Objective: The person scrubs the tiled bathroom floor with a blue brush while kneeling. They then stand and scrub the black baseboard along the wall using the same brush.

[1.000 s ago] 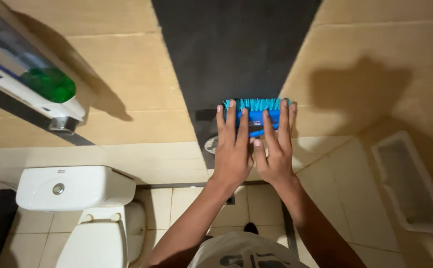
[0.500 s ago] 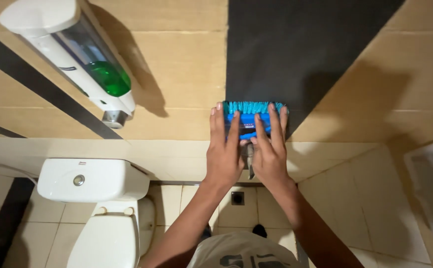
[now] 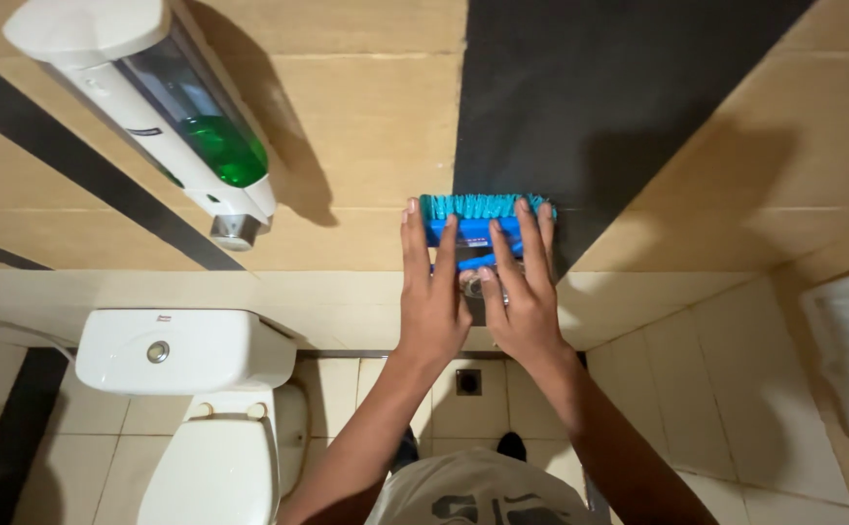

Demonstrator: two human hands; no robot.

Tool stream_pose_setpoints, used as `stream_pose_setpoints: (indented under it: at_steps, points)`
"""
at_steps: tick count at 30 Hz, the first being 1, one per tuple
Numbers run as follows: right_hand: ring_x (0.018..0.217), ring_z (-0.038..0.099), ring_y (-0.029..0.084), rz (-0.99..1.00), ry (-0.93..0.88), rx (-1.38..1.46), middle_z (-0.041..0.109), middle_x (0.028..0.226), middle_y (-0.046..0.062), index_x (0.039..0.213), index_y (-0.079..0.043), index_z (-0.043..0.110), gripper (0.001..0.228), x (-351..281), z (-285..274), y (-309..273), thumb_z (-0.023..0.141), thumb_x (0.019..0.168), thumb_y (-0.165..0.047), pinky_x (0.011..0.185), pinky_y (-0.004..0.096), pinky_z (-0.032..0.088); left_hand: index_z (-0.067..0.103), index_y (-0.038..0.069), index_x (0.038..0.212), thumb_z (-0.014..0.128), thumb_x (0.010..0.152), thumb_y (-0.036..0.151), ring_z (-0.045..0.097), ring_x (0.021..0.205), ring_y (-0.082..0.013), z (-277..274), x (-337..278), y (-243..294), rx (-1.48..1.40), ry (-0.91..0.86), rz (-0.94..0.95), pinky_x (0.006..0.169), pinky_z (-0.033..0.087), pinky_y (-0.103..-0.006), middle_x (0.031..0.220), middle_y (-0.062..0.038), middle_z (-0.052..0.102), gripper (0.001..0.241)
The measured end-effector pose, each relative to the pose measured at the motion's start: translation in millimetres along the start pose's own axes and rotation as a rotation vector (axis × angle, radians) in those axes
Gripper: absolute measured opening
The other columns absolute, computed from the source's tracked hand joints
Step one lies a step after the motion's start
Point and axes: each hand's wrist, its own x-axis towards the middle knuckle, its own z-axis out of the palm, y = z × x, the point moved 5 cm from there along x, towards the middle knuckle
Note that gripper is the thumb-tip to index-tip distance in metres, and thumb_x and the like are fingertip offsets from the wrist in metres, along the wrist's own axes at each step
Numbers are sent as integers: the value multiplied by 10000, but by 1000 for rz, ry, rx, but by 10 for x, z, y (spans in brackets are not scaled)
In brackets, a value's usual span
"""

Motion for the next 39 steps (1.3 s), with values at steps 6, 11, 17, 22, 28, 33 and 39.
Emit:
stream_pose_setpoints:
  at_steps: [6, 11, 17, 22, 28, 33, 39]
  points:
    - [1535, 271, 578, -18, 2, 6, 328, 1622, 321, 1421, 91, 562, 433, -63, -174, 158, 577, 1002, -16, 1265, 615, 280, 406, -19, 1536, 657, 963, -1, 237, 1543, -574, 182, 17, 182, -17, 14, 6, 1272, 265, -602, 1674, -339, 166, 626]
    - [1540, 266, 570, 4, 15, -21, 320, 1629, 319, 1435, 74, 554, 434, -156, -416, 391, 566, 1010, -8, 1272, 609, 271, 436, -34, 1513, 657, 953, -27, 241, 1541, -584, 434, 28, 413, -10, 46, 47, 1273, 285, -604, 1673, -343, 171, 603]
    - [1553, 267, 540, 37, 32, 21, 312, 1638, 313, 1467, 40, 536, 455, -289, -694, 673, 587, 1016, 5, 1274, 563, 296, 457, -56, 1487, 643, 866, -86, 261, 1520, -588, 795, 6, 613, 17, -12, 28, 1223, 331, -598, 1656, -339, 212, 649]
    - [1554, 283, 511, 45, -3, 21, 338, 1636, 280, 1465, 29, 544, 474, -464, -803, 871, 593, 994, 32, 1271, 544, 303, 461, -37, 1487, 680, 888, -51, 296, 1519, -556, 992, -133, 691, 58, -5, 25, 1177, 405, -548, 1645, -301, 273, 638]
    - [1535, 322, 479, 62, -78, 49, 368, 1619, 260, 1444, 24, 560, 501, -651, -804, 1024, 604, 946, 63, 1251, 527, 315, 490, 6, 1483, 693, 883, -45, 376, 1490, -509, 1179, -353, 634, 134, -8, -57, 1132, 455, -501, 1637, -230, 348, 635]
    - [1524, 331, 473, 73, -106, 82, 363, 1614, 259, 1430, 32, 559, 513, -776, -813, 1118, 628, 923, 68, 1238, 521, 322, 499, 23, 1489, 697, 876, -39, 438, 1469, -458, 1247, -443, 609, 110, 4, -76, 1141, 465, -473, 1637, -215, 364, 647]
    - [1520, 342, 472, 104, -101, 62, 369, 1619, 248, 1418, 26, 573, 510, -885, -773, 1157, 658, 916, 53, 1228, 507, 334, 500, 27, 1487, 721, 890, 2, 439, 1449, -445, 1258, -461, 628, 125, -25, -85, 1136, 456, -476, 1628, -221, 362, 637]
